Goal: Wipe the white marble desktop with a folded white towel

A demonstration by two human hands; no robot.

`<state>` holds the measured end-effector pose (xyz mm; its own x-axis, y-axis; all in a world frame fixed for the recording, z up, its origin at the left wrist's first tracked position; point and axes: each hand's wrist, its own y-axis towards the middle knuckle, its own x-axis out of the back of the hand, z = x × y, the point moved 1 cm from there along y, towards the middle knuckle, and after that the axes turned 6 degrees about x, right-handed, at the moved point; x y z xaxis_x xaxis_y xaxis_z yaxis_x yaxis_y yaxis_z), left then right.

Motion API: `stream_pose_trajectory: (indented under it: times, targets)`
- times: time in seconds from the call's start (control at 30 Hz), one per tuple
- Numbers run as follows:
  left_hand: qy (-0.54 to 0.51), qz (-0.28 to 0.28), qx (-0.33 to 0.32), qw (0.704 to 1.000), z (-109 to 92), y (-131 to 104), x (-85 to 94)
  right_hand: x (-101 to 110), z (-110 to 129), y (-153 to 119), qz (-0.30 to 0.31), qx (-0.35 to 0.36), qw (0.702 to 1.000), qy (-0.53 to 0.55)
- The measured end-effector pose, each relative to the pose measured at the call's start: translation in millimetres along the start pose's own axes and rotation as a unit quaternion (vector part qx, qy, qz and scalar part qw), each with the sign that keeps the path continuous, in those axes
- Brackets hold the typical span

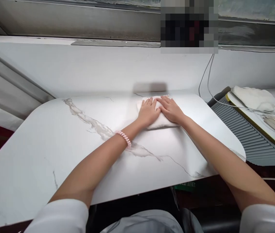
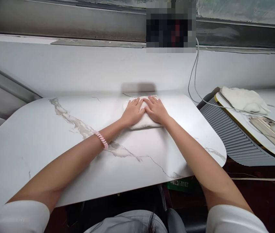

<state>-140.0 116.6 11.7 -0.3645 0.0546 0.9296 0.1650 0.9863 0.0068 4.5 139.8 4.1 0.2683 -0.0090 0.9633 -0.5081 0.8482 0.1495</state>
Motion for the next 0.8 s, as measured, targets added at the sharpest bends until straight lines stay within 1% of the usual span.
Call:
stream_pose_trajectory:
  times: [0.1,0.2,0.3,0.4,0.5,0.6,0.7,0.8]
  targets:
    - [0.007,-0.027,0.003,1.000,-1,26,-3.0,1,-22,23,-0.009,0.002,1.000,0.017]
    - [-0.002,-0.063,0.008,0.998,-7,44,-8.9,3,-37,33,-0.027,-0.023,0.999,0.028]
    - [-0.003,-0.087,0.033,0.996,-15,54,-14.6,4,-46,36,-0.038,-0.028,0.998,0.028]
    - [0.006,-0.089,0.045,0.995,-19,56,-17.8,2,-50,35,-0.040,-0.026,0.999,0.017]
    - [0.010,-0.075,0.035,0.997,-22,50,-19.2,0,-51,27,-0.038,-0.026,0.999,0.006]
    - [0.014,-0.058,0.024,0.998,-29,36,-20.8,2,-49,10,-0.025,-0.026,0.999,-0.006]
    - [0.022,-0.043,0.019,0.999,-39,13,-23.1,5,-44,-16,-0.006,-0.026,0.999,-0.023]
    - [0.024,-0.035,0.014,0.999,-52,-18,-26.0,8,-33,-49,-0.003,-0.017,0.999,-0.046]
